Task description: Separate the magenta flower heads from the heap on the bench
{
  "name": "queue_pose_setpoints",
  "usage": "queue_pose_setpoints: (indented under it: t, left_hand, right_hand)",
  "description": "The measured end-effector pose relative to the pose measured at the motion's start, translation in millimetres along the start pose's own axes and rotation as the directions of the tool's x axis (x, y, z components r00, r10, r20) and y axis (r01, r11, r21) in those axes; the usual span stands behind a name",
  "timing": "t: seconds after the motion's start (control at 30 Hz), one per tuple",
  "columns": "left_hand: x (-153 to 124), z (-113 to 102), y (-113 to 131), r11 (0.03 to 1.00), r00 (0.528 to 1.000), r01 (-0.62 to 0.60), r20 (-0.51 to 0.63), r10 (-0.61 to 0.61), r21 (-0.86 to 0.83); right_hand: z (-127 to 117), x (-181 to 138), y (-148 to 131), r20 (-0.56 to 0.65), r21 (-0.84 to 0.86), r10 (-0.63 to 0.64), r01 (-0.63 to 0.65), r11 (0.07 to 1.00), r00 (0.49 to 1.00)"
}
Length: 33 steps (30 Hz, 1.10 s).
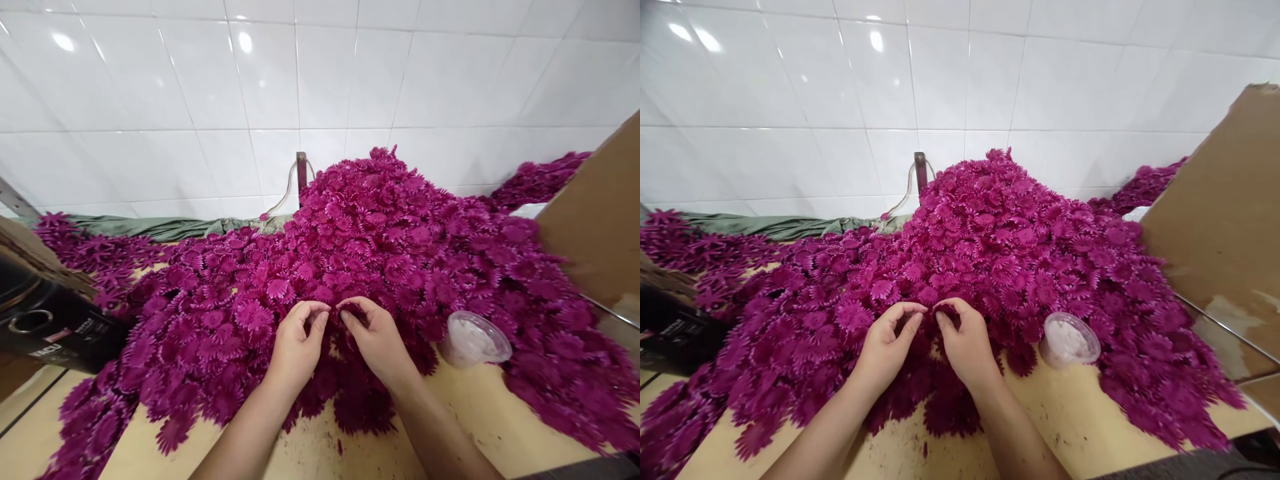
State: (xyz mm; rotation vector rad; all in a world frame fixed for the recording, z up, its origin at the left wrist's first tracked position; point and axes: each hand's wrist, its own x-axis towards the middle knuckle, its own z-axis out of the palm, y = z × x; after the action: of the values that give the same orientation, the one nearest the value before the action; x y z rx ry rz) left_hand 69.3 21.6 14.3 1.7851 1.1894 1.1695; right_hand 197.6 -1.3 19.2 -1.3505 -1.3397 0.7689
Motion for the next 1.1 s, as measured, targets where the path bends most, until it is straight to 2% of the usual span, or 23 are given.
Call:
queue_pose_setpoints:
  t: [0.17,0.33,0.43,0.63,0.77,0.83,0.93,1.0,1.1]
  left_hand:
    - [-1,-4,-4,0.998,0.998,-0.058,-0.024,0.058,0.001]
    - [-1,-6,-2,0.996,0.996,-0.087,-0.030,0.087,0.003]
    - [2,-6,2,0.995,0.995,-0.099,0.022,0.099,0.008]
    - [13,-15,14,0.972,0.982,-0.157,0.132,0.135,0.174]
    - [20,-17,18,0.944,0.982,-0.174,0.122,0.144,0.280]
    - [23,-15,18,0.939,0.987,-0.155,0.092,0.133,0.306]
    - [26,-13,17,0.959,0.989,-0.136,0.085,0.118,0.247]
    - [28,-13,17,0.983,0.980,-0.138,0.158,0.118,0.122]
    - [28,-13,21,0.990,0.943,-0.137,0.302,0.139,-0.025]
  right_hand:
    - [5,3,-3,-0.027,-0.210,-0.013,0.007,0.978,1.000]
    - [10,11,1,-0.051,-0.279,0.000,-0.015,0.960,0.999]
    - [13,13,-1,0.018,-0.226,0.032,-0.027,0.974,0.999]
    - [13,8,-9,0.097,0.082,0.011,-0.019,0.996,0.995]
    - [10,3,-11,0.228,0.113,0.005,-0.031,0.993,0.974]
    - [9,2,-10,0.249,0.099,0.004,-0.030,0.995,0.969]
    - [8,2,-9,0.225,0.100,0.043,-0.067,0.993,0.973]
    - [6,3,-9,0.259,0.134,0.071,-0.109,0.985,0.963]
    - [3,4,-9,0.318,0.160,0.116,-0.174,0.972,0.941]
